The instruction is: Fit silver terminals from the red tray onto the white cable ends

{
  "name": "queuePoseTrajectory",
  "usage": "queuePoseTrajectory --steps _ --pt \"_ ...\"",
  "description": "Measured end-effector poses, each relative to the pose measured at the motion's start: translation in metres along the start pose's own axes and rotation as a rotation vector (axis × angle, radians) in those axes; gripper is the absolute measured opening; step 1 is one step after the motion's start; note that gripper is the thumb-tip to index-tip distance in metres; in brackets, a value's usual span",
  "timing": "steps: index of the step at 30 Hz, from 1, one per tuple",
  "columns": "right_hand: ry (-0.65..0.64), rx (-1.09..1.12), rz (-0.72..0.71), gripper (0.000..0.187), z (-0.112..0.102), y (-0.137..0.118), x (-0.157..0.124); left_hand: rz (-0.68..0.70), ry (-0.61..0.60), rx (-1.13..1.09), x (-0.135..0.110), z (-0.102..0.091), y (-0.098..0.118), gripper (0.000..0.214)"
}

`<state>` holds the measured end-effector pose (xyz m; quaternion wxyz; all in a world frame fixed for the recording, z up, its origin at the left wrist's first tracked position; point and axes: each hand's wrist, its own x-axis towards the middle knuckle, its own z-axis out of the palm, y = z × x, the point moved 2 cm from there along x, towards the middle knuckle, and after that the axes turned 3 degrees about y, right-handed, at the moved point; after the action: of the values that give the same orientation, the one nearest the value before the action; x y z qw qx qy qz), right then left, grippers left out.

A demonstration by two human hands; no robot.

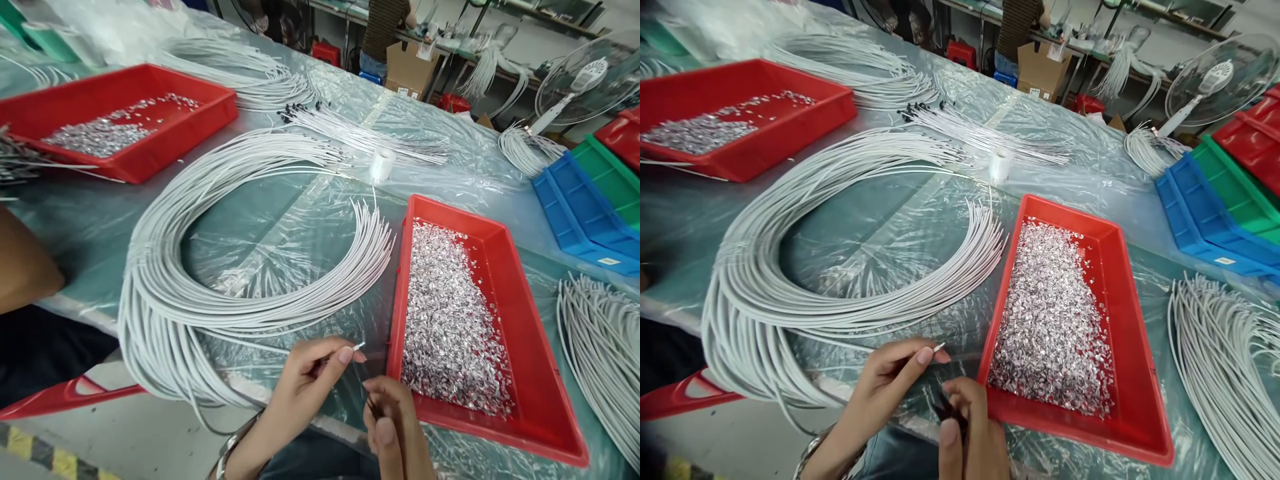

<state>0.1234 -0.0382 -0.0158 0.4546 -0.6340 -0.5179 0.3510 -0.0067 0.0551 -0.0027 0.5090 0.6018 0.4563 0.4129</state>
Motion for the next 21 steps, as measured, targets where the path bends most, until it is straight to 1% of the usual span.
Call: queuePoseTrajectory --steps 2,3,5,8,10,15,21 --pt "0.066 -0.057 -0.025 0.040 0.003 -0.026 0.013 0.014 -0.012 -0.004 -0.001 -0.002 0.001 0.036" --pt "0.080 -0.099 -0.023 0.038 0.003 -0.034 0.016 0.024 -0.020 -0.008 -0.002 -0.002 0.001 0.036" --pt "0.118 -0.200 -0.018 0.037 0.001 -0.043 0.016 0.046 -0.032 -0.019 -0.003 -0.004 0.002 0.034" --pt "0.161 -0.331 -0.024 0.035 -0.001 -0.046 0.013 0.079 -0.040 -0.032 -0.004 -0.006 0.003 0.033" --pt "0.173 -0.378 -0.032 0.034 0.001 -0.047 0.013 0.099 -0.047 -0.038 -0.004 -0.007 0.003 0.033" --pt "0.152 -0.357 -0.018 0.032 0.004 -0.051 0.016 0.139 -0.073 -0.048 -0.005 -0.008 0.002 0.033" --pt "0.146 -0.382 -0.028 0.032 0.001 -0.052 0.014 0.167 -0.086 -0.063 -0.005 -0.009 0.002 0.031"
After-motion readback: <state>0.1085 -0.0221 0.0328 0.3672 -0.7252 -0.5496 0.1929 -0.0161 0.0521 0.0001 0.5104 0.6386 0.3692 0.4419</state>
